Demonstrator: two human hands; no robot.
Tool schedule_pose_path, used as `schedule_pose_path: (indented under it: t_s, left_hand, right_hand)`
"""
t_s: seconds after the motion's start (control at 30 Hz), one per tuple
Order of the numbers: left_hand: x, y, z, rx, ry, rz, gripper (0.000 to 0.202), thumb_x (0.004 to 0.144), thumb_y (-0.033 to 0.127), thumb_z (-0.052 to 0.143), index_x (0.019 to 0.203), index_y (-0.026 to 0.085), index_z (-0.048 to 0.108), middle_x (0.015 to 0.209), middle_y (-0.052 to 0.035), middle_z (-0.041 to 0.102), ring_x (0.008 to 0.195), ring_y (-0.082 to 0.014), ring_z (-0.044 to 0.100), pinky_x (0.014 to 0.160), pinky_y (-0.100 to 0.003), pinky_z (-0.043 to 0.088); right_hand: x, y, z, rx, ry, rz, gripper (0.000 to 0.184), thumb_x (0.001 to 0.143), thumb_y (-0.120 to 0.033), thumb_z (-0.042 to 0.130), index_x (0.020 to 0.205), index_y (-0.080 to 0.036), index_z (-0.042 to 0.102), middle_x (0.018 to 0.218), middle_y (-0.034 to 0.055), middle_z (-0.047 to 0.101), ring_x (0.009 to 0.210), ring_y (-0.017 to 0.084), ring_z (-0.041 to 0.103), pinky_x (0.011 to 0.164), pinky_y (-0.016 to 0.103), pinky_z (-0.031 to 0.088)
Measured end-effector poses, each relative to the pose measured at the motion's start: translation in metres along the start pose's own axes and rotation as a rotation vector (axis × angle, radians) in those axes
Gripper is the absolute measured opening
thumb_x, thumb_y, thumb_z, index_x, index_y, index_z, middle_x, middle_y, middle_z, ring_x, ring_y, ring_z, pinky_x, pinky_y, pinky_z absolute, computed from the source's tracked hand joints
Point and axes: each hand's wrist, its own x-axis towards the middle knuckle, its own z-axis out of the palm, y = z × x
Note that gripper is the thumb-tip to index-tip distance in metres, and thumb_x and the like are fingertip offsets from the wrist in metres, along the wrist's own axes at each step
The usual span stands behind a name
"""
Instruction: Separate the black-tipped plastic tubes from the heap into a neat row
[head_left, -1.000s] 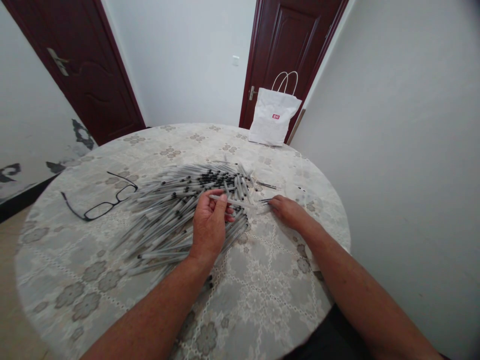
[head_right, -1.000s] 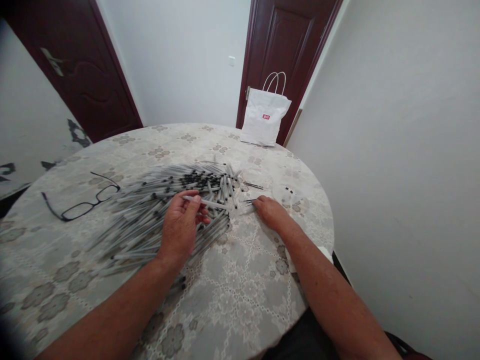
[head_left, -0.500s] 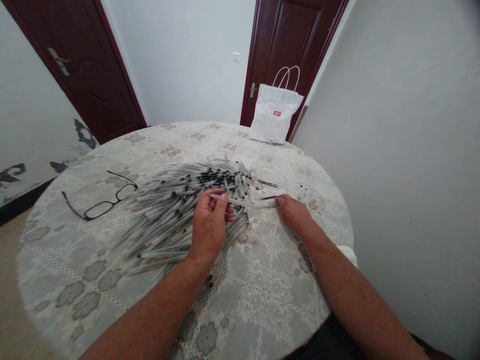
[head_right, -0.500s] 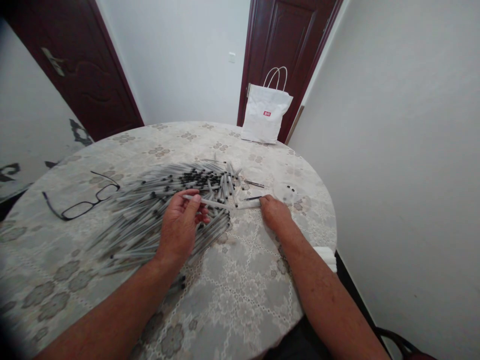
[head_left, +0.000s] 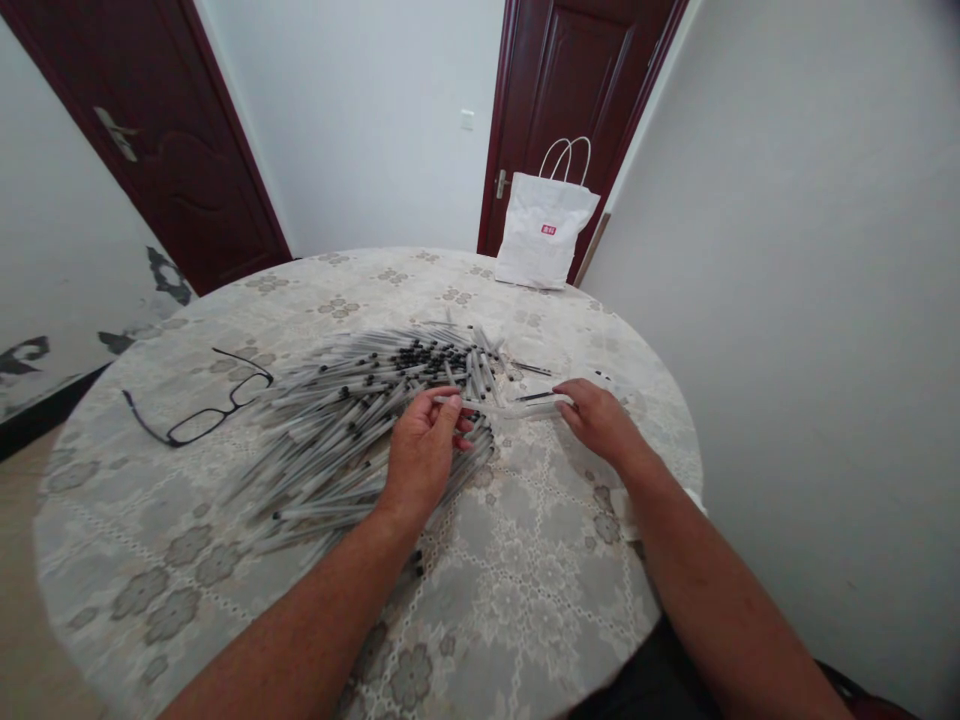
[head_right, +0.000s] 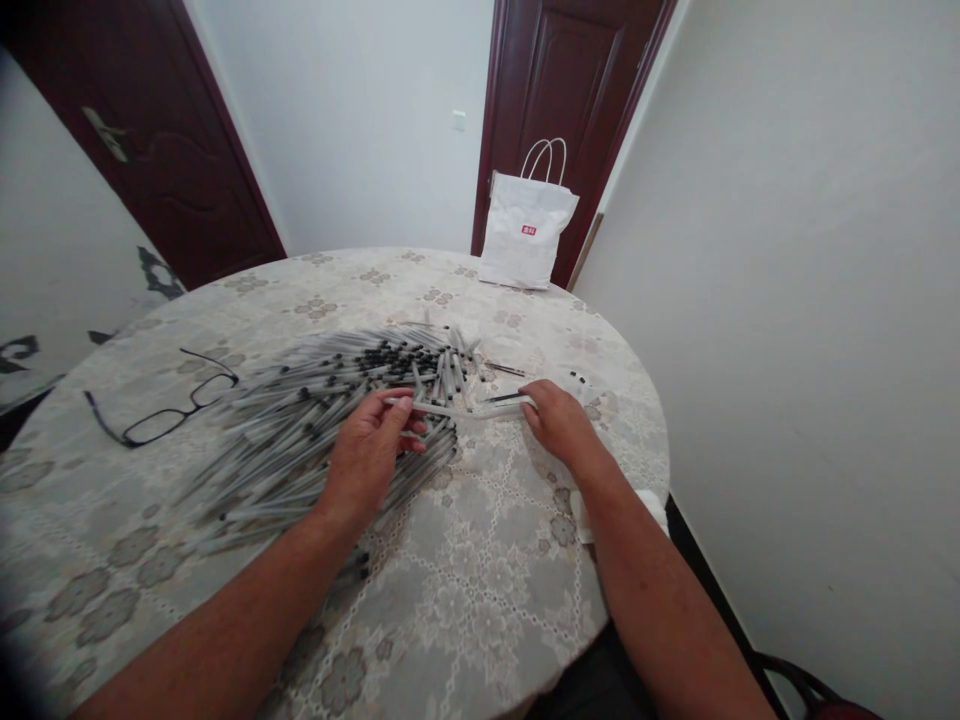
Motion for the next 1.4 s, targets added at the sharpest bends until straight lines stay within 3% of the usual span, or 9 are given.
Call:
schedule_pose_path:
  t_s: [0.1, 0.2, 0.37, 0.57, 0.73, 0.83, 1.0, 1.17, 1.4]
  left_hand:
    - [-0.003, 0.001, 0.003, 0.030, -0.099, -0.064, 0.035, 0.086, 0.043, 0.066, 0.107, 0.015, 0.065, 0.090, -0.0072, 0.072, 0.071, -0.0166, 0.066, 0.055, -0.027, 0.057]
    - [-0.008, 0.000, 0.006, 0.067, -0.209, -0.122, 0.031, 0.086, 0.040, 0.066, 0.104, 0.015, 0.065, 0.091, -0.0080, 0.074, 0.074, -0.0168, 0.069, 0.061, -0.027, 0.058]
    - [-0.011, -0.006, 0.009, 0.131, -0.371, -0.207, 0.027, 0.087, 0.037, 0.065, 0.103, 0.015, 0.064, 0.092, -0.0093, 0.075, 0.081, -0.0204, 0.073, 0.067, -0.030, 0.058]
    - [-0.012, -0.019, 0.007, 0.293, -0.462, -0.197, 0.025, 0.089, 0.034, 0.061, 0.105, 0.016, 0.064, 0.089, -0.0080, 0.075, 0.083, -0.0210, 0.073, 0.069, -0.031, 0.057]
    - [-0.013, -0.021, 0.003, 0.529, -0.428, 0.015, 0.025, 0.092, 0.036, 0.058, 0.106, 0.018, 0.068, 0.093, -0.0058, 0.075, 0.084, -0.0201, 0.071, 0.072, -0.031, 0.054]
    - [-0.013, -0.019, 0.001, 0.612, -0.402, 0.096, 0.024, 0.093, 0.036, 0.056, 0.105, 0.019, 0.070, 0.091, -0.0044, 0.075, 0.083, -0.0192, 0.070, 0.075, -0.030, 0.053]
    - [-0.012, -0.016, 0.000, 0.687, -0.375, 0.185, 0.022, 0.093, 0.034, 0.055, 0.103, 0.021, 0.071, 0.092, -0.0028, 0.076, 0.083, -0.0179, 0.070, 0.076, -0.029, 0.051]
    - [-0.014, -0.012, 0.000, 0.710, -0.363, 0.226, 0.020, 0.093, 0.031, 0.055, 0.101, 0.021, 0.071, 0.094, -0.0030, 0.076, 0.084, -0.0176, 0.070, 0.078, -0.029, 0.051]
    - [-0.015, -0.008, 0.001, 0.737, -0.356, 0.253, 0.020, 0.094, 0.030, 0.055, 0.102, 0.021, 0.071, 0.095, -0.0030, 0.076, 0.085, -0.0174, 0.070, 0.080, -0.029, 0.051]
  right_hand:
    - [-0.006, -0.017, -0.026, 0.188, 0.031, -0.025, 0.027, 0.098, -0.031, 0.054, 0.116, -0.018, 0.069, 0.106, 0.0084, 0.073, 0.083, 0.017, 0.067, 0.082, 0.030, 0.051]
    - [-0.014, -0.041, -0.042, 0.365, -0.090, -0.127, 0.028, 0.098, -0.036, 0.057, 0.119, -0.022, 0.069, 0.103, 0.0050, 0.074, 0.077, 0.015, 0.065, 0.070, 0.026, 0.050]
    - [-0.025, -0.063, -0.031, 0.366, -0.148, -0.273, 0.019, 0.097, -0.028, 0.058, 0.108, -0.021, 0.072, 0.096, 0.0051, 0.074, 0.086, 0.016, 0.065, 0.079, 0.029, 0.048]
    - [-0.031, -0.051, -0.018, 0.233, -0.270, -0.238, 0.018, 0.097, -0.027, 0.059, 0.108, -0.020, 0.071, 0.096, 0.0047, 0.072, 0.084, 0.016, 0.065, 0.078, 0.027, 0.046]
    - [-0.020, -0.016, -0.016, -0.163, -0.279, 0.007, 0.019, 0.095, -0.022, 0.056, 0.106, -0.021, 0.071, 0.108, 0.0083, 0.069, 0.095, 0.020, 0.065, 0.081, 0.028, 0.044]
    - [-0.012, -0.001, -0.005, -0.269, -0.286, 0.093, 0.021, 0.096, -0.023, 0.053, 0.108, -0.021, 0.070, 0.113, 0.0096, 0.067, 0.096, 0.021, 0.065, 0.080, 0.028, 0.044]
    - [-0.008, 0.002, 0.012, -0.261, -0.235, 0.082, 0.026, 0.097, -0.023, 0.051, 0.119, -0.021, 0.065, 0.123, 0.0102, 0.062, 0.101, 0.021, 0.064, 0.081, 0.027, 0.045]
    - [-0.007, -0.001, 0.013, -0.263, -0.183, 0.077, 0.035, 0.096, -0.028, 0.053, 0.129, -0.020, 0.059, 0.133, 0.0120, 0.056, 0.107, 0.022, 0.063, 0.085, 0.029, 0.048]
    - [0.012, -0.029, 0.014, -0.279, -0.290, -0.091, 0.035, 0.100, -0.038, 0.047, 0.129, -0.025, 0.060, 0.135, 0.0093, 0.057, 0.108, 0.022, 0.064, 0.087, 0.030, 0.048]
